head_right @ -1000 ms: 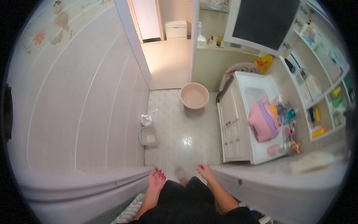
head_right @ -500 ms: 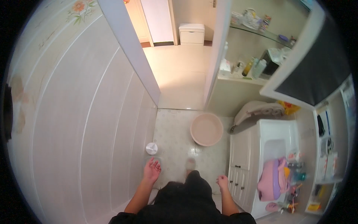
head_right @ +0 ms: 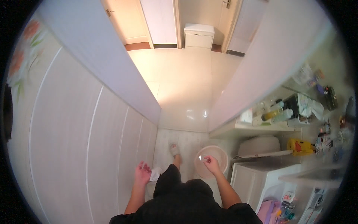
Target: The person picks up a blue cloth from a shelf, rinses it in the toilet, and luego gathers various items from the bathroom floor including a green basket, a handle, several pairs of sandals, and a pink bottle, before carrying the bottle into another room.
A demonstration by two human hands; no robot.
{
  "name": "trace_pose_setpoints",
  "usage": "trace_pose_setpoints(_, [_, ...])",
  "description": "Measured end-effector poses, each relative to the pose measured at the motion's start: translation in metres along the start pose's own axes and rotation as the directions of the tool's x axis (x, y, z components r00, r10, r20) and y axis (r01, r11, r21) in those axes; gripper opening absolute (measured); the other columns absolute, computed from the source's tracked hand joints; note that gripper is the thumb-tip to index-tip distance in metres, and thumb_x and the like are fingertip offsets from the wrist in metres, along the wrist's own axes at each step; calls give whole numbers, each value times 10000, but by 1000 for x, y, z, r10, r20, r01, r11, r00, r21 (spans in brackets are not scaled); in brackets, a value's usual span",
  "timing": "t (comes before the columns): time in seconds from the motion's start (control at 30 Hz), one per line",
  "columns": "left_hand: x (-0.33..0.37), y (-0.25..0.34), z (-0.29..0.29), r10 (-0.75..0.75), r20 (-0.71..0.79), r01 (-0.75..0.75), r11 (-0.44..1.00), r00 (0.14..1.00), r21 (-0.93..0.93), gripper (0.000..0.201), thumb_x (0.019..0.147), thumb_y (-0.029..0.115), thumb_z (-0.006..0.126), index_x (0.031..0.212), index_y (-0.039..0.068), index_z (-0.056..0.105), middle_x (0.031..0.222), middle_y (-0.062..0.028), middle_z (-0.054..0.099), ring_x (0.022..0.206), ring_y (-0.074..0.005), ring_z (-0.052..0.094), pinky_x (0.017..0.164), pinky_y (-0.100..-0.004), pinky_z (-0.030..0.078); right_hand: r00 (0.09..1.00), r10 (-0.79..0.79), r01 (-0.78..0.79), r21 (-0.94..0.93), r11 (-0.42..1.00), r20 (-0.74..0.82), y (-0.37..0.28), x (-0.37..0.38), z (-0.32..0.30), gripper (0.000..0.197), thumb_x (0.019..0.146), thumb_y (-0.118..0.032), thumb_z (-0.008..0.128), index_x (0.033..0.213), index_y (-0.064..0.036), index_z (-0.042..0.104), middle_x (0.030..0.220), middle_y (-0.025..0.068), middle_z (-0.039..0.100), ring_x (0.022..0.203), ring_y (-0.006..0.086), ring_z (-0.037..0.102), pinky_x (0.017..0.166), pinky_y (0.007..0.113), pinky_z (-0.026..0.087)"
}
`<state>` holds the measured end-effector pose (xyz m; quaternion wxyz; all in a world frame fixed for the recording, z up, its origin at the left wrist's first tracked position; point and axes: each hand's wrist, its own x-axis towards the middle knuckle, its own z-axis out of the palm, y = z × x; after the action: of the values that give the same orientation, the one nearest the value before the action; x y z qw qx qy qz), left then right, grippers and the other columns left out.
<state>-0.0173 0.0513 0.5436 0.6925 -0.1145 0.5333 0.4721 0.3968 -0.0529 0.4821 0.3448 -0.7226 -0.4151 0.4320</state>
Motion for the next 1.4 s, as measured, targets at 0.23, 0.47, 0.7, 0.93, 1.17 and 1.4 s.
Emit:
trace_pose_setpoints(0.23, [98,37,220,-142,153,109,973,978,202,357,934,225,544,1283,148,541,984,-32,606,850,-197,574,786,-342,485,954,256,-257,13,966,-154,-26,132,-33,208,849,-122,692,1037,-42,652,782,45,637,674,133,619,614,285,508])
trace_pose_setpoints(0.47, [190,69,411,-191,224,121,948,956,293,389,935,241,553,1308,133,527,1037,-51,604,883,-202,589,790,-347,489,876,438,-397,215,892,-203,-70,270,-75,182,877,-128,651,1027,-25,645,808,58,646,654,143,609,601,283,514])
trace_pose_setpoints(0.7, [288,93,550,-148,202,112,977,968,182,432,927,259,562,1338,139,507,1045,-55,601,894,-214,594,803,-351,489,829,546,-516,215,829,-120,-100,476,-126,158,917,-128,604,1032,-26,636,826,72,649,650,141,605,578,277,513])
trace_pose_setpoints(0.93, [335,131,631,-32,87,37,997,996,-63,385,921,275,593,1279,149,528,1021,-45,609,889,-213,597,804,-344,486,937,334,-341,61,938,103,-221,711,-124,160,908,-124,623,1040,-34,636,822,53,631,655,127,596,577,270,504])
trace_pose_setpoints(1.17, [398,185,667,39,-12,-41,941,999,-337,348,928,250,568,1260,148,539,960,-39,614,839,-206,602,737,-321,496,913,161,-153,-52,987,375,-334,886,-44,161,914,-115,622,1052,-34,635,843,43,641,664,112,592,605,254,502])
trace_pose_setpoints(1.4, [449,278,717,99,-134,-153,855,986,-495,352,922,243,544,1261,148,554,986,-38,612,828,-203,593,744,-333,492,846,153,-34,-234,972,511,-425,1019,7,171,939,-139,601,1080,-45,625,851,49,647,666,103,589,598,249,496])
